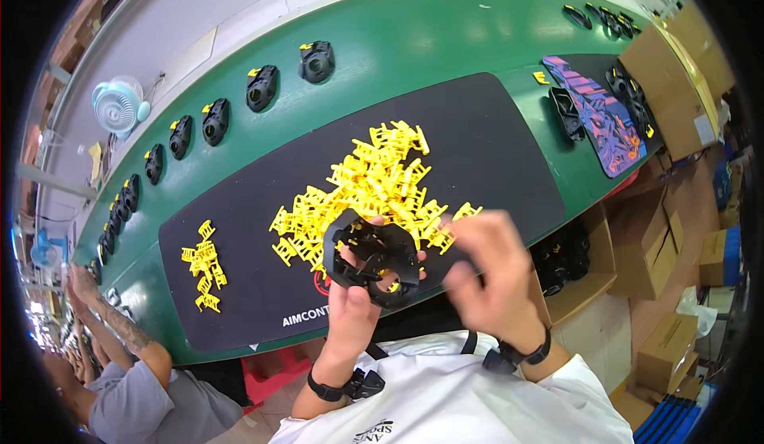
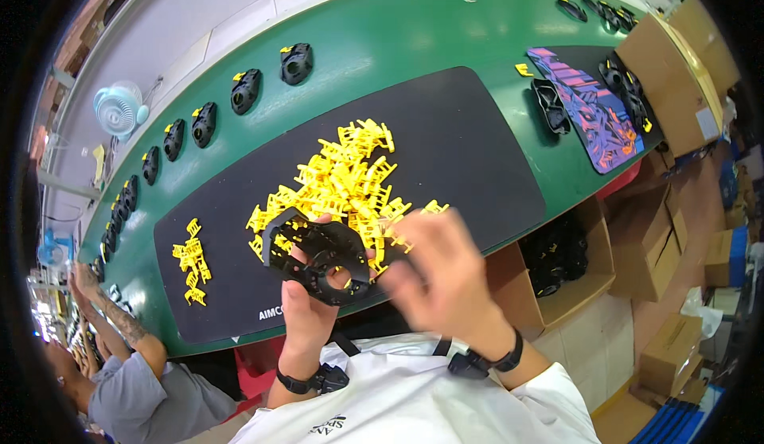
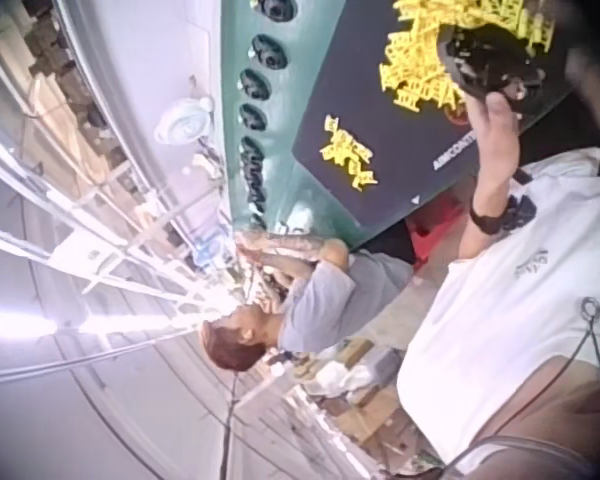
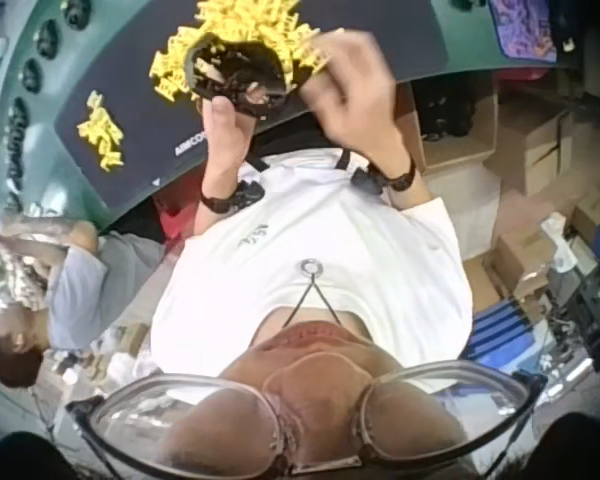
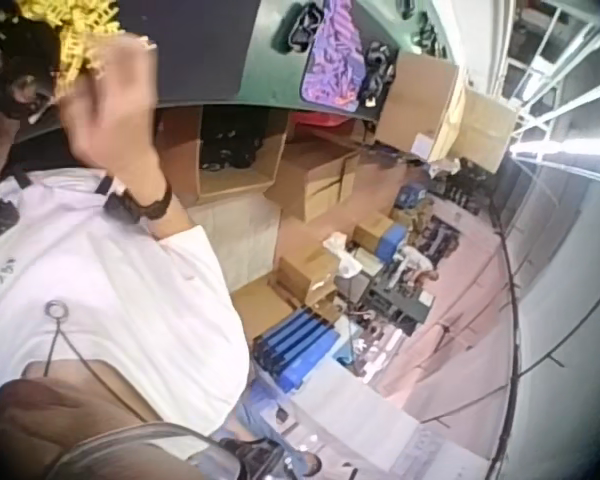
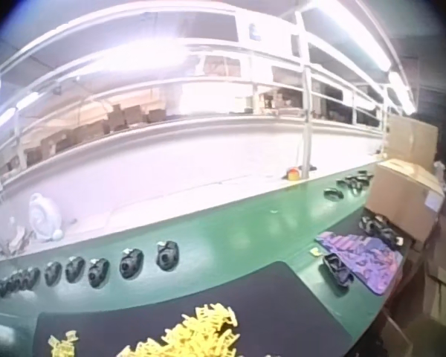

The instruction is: The person is assembling electronic components, specifically game controller shells, by inserting yellow plastic parts.

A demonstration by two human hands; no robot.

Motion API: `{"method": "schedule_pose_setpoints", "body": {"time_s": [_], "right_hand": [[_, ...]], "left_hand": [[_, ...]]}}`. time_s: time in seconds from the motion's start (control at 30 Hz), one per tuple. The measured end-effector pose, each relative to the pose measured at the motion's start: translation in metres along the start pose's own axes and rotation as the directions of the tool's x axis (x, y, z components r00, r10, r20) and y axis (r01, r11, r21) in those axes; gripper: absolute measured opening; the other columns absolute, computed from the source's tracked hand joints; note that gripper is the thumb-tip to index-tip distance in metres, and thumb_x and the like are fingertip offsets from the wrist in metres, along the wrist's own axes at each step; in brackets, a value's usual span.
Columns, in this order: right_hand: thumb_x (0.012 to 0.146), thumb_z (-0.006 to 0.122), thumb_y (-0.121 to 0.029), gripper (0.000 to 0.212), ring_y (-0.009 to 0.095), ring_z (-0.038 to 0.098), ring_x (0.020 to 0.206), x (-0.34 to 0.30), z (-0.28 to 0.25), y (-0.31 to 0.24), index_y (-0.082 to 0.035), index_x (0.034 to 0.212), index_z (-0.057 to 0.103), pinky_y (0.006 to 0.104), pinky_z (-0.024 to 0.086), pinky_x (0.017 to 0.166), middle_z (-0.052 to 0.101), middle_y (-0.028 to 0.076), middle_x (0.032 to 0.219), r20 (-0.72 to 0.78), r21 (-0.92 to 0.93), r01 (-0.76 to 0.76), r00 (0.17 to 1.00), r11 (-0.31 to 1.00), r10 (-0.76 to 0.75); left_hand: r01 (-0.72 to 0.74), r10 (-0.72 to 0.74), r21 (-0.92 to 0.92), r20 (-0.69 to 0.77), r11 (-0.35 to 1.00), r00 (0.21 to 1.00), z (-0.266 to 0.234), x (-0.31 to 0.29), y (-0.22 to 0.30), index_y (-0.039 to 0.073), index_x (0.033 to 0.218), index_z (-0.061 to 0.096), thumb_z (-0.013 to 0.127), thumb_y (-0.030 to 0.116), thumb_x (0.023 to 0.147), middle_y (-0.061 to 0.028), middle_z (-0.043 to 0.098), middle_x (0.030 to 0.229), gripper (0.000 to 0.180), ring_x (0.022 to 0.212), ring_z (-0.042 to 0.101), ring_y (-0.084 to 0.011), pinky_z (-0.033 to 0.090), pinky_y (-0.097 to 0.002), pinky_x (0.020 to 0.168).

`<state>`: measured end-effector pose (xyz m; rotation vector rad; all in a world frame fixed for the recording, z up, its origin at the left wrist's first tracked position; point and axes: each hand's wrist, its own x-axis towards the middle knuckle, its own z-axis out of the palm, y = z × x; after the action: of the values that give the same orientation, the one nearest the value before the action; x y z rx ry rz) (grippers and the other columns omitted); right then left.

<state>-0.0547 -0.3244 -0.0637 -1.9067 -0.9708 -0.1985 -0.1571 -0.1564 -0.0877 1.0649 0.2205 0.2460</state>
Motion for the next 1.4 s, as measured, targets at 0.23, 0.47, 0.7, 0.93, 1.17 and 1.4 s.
{"method": "schedule_pose_setpoints", "body": {"time_s": [0.23, 0.47, 0.7, 0.93, 1.17, 1.4], "right_hand": [[0.082, 0.075, -0.005, 0.022, 0.031, 0.058, 0.095, -0.005, -0.007, 0.049, -0.001, 0.101, 0.065, 0.0389, 0.049, 0.081, 0.061, 0.012, 0.1, -0.039, -0.352, -0.303, 0.95, 0.886, 0.309], [0.07, 0.071, 0.012, 0.032, 0.023, 0.063, 0.072, 0.005, -0.004, 0.017, -0.003, 0.097, 0.064, 0.0296, 0.052, 0.063, 0.063, 0.01, 0.087, -0.283, -0.102, 0.066, 0.955, 0.993, -0.093], [0.072, 0.074, 0.008, 0.026, 0.025, 0.064, 0.069, 0.021, 0.004, 0.005, -0.002, 0.094, 0.067, 0.0298, 0.051, 0.06, 0.067, 0.009, 0.085, -0.072, 0.003, 0.119, 0.99, 0.993, -0.119], [0.083, 0.074, 0.003, 0.015, 0.005, 0.059, 0.063, 0.014, 0.011, 0.004, -0.002, 0.095, 0.068, 0.0217, 0.041, 0.052, 0.07, 0.003, 0.083, -0.085, 0.382, -0.349, 0.909, 0.856, 0.409], [0.079, 0.074, 0.004, 0.023, 0.01, 0.048, 0.051, 0.016, 0.02, -0.001, -0.007, 0.099, 0.071, 0.0243, 0.038, 0.047, 0.065, 0.003, 0.081, -0.131, 0.061, -0.262, 0.954, 0.963, 0.268], [0.077, 0.076, 0.007, 0.026, 0.01, 0.054, 0.059, 0.015, 0.025, 0.002, -0.005, 0.1, 0.072, 0.0239, 0.042, 0.048, 0.066, 0.007, 0.091, -0.216, 0.054, -0.168, 0.96, 0.984, 0.176]], "left_hand": [[0.014, -0.009, -0.074, 0.069, 0.997, 0.998, -0.016, 0.008, 0.005, 0.003, 0.155, 0.023, 0.06, 0.07, 0.087, -0.0181, 0.057, 0.13, 0.103, 0.112, 0.066, -0.0375, 0.058, -0.0509, 0.092], [0.177, -0.127, -0.209, 0.231, 0.962, 0.964, 0.001, 0.019, 0.003, 0.011, 0.157, 0.013, 0.05, 0.039, 0.105, -0.0148, 0.049, 0.135, 0.069, 0.111, 0.064, -0.0313, 0.057, -0.0474, 0.092], [0.207, -0.198, -0.086, 0.098, 0.975, 0.975, 0.012, 0.02, 0.0, 0.01, 0.159, 0.01, 0.052, 0.032, 0.105, -0.0084, 0.043, 0.139, 0.072, 0.127, 0.046, -0.0168, 0.05, -0.0356, 0.097], [0.082, -0.092, 0.087, 0.115, 0.993, 0.989, 0.016, 0.02, -0.001, 0.004, 0.16, 0.001, 0.057, 0.02, 0.101, -0.0145, 0.035, 0.15, 0.083, 0.134, 0.041, -0.0196, 0.035, -0.0383, 0.112], [-0.08, 0.059, 0.14, 0.148, 0.987, 0.987, 0.021, 0.024, -0.015, 0.004, 0.16, 0.0, 0.07, 0.026, 0.095, -0.0149, 0.02, 0.158, 0.098, 0.136, 0.038, -0.0214, 0.037, -0.0382, 0.112], [-0.055, 0.037, 0.083, 0.203, 0.995, 0.978, 0.022, 0.025, -0.014, 0.004, 0.159, 0.001, 0.067, 0.029, 0.097, -0.0186, 0.021, 0.158, 0.094, 0.136, 0.039, -0.0233, 0.038, -0.0382, 0.111]]}}
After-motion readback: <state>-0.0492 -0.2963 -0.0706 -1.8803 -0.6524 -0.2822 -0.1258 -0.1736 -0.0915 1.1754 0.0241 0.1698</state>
